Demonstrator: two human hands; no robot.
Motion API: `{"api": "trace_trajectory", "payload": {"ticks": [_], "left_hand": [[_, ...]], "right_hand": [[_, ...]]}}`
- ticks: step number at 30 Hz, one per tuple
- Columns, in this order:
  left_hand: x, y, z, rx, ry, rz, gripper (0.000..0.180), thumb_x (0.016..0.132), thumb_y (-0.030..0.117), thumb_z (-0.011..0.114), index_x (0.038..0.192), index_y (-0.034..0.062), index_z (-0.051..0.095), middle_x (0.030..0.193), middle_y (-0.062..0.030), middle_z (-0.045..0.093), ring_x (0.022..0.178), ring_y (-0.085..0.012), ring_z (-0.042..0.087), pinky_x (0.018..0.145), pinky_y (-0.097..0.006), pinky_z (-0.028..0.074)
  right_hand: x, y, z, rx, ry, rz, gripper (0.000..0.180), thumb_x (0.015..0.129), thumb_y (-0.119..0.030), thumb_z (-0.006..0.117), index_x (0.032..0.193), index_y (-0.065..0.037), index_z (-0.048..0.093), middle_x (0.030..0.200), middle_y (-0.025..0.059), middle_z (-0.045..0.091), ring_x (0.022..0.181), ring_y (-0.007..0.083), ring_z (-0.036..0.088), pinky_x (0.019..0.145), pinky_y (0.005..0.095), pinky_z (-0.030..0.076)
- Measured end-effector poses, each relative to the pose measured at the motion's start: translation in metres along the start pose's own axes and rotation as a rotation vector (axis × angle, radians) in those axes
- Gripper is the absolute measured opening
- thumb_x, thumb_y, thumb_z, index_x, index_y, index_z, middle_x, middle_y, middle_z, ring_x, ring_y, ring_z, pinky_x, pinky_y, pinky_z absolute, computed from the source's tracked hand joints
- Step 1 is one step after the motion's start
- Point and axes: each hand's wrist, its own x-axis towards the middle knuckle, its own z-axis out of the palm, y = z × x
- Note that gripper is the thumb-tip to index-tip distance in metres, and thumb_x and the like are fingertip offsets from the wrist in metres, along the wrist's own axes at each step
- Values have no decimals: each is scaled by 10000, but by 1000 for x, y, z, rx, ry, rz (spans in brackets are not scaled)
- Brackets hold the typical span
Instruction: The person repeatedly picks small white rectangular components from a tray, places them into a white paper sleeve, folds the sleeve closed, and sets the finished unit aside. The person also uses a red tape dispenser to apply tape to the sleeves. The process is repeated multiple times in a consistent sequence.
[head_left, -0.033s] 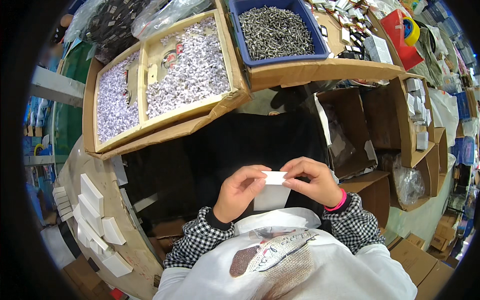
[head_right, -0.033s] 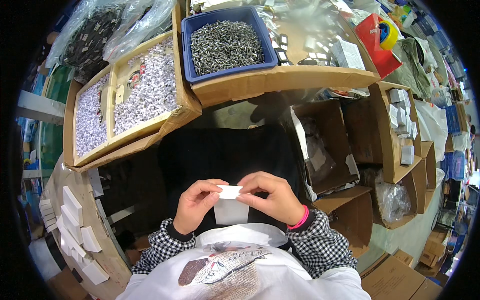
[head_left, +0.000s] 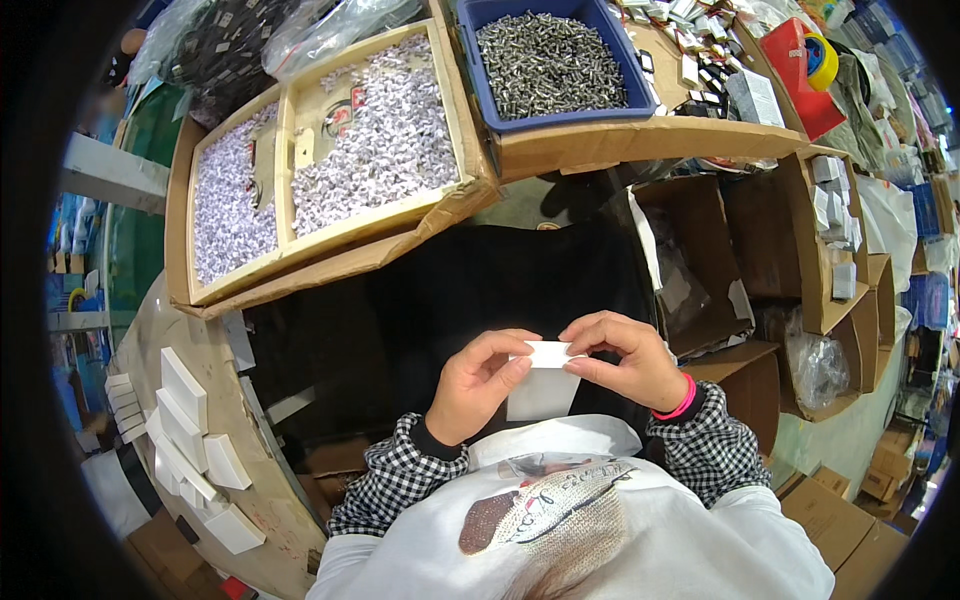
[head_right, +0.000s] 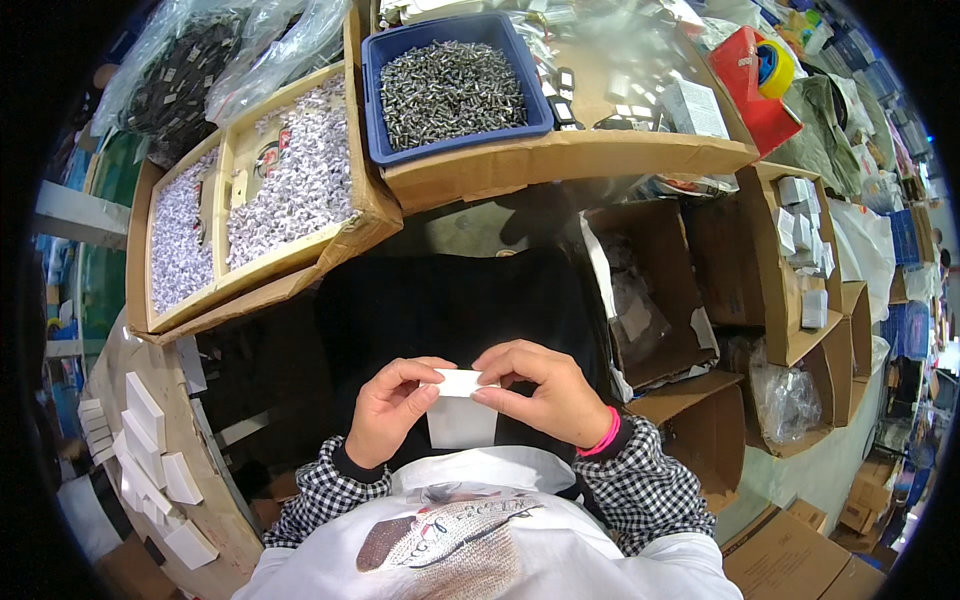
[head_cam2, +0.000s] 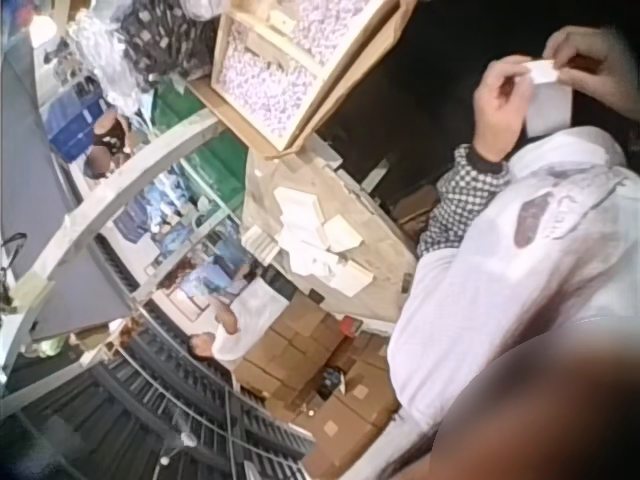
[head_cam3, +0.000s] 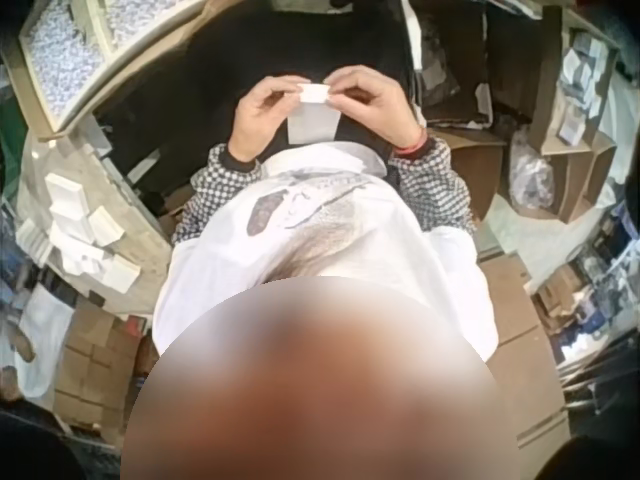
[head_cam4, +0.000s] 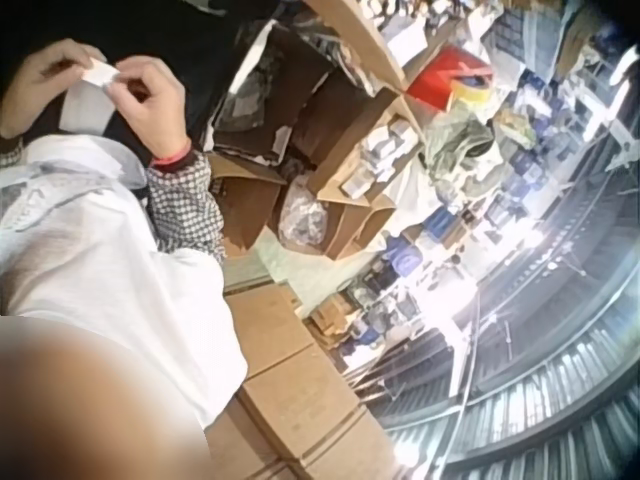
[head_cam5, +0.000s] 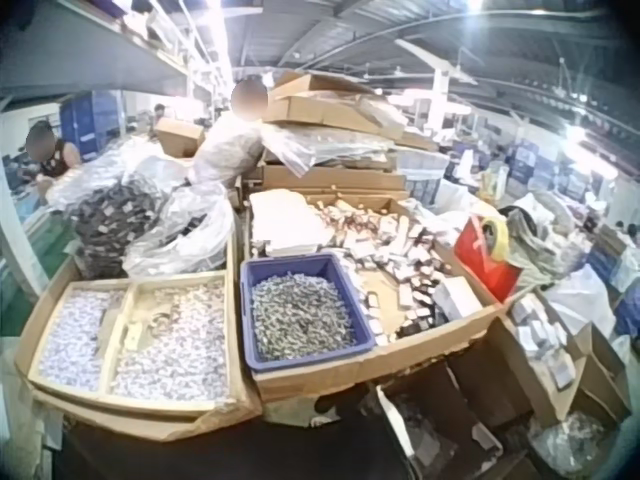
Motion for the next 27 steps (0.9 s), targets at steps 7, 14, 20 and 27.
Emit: {"api": "trace_trajectory", "payload": {"ticks": [7, 14, 20, 27], "left_hand": [[-2, 8, 17, 97, 131, 35, 201, 905, 60, 577, 1101, 25, 601, 1048, -69, 590, 959, -131, 571, 825, -242, 468], [-1, -3, 22, 236, 143, 126, 181, 934, 109, 538, 1077, 17, 603, 982, -63, 606, 917, -157, 575, 816, -263, 454], [0, -21, 24, 389, 54, 189, 412, 891, 149, 611, 1258, 69, 444, 1161, -116, 534, 1027, -225, 547, 874, -312, 450], [1, -35, 20, 151, -3, 204, 455, 895, 97, 603, 1310, 88, 418, 1155, -104, 550, 1018, -187, 557, 876, -294, 454]], "right_hand": [[10, -19, -5, -306, -67, -257, 203, 801, -92, 683, 995, -35, 685, 909, 89, 683, 685, 189, 601, 633, 276, 504], [1, -18, -4, -302, 2, -224, 195, 789, -35, 649, 978, -30, 695, 863, 84, 695, 672, 193, 613, 627, 279, 506], [-1, -10, 0, -387, 84, -298, 207, 778, -22, 647, 980, -20, 692, 910, 95, 699, 708, 200, 642, 653, 283, 522], [-2, -10, 0, -390, 73, -275, 194, 772, -37, 661, 963, -27, 696, 917, 98, 698, 725, 205, 656, 662, 280, 528]]}}
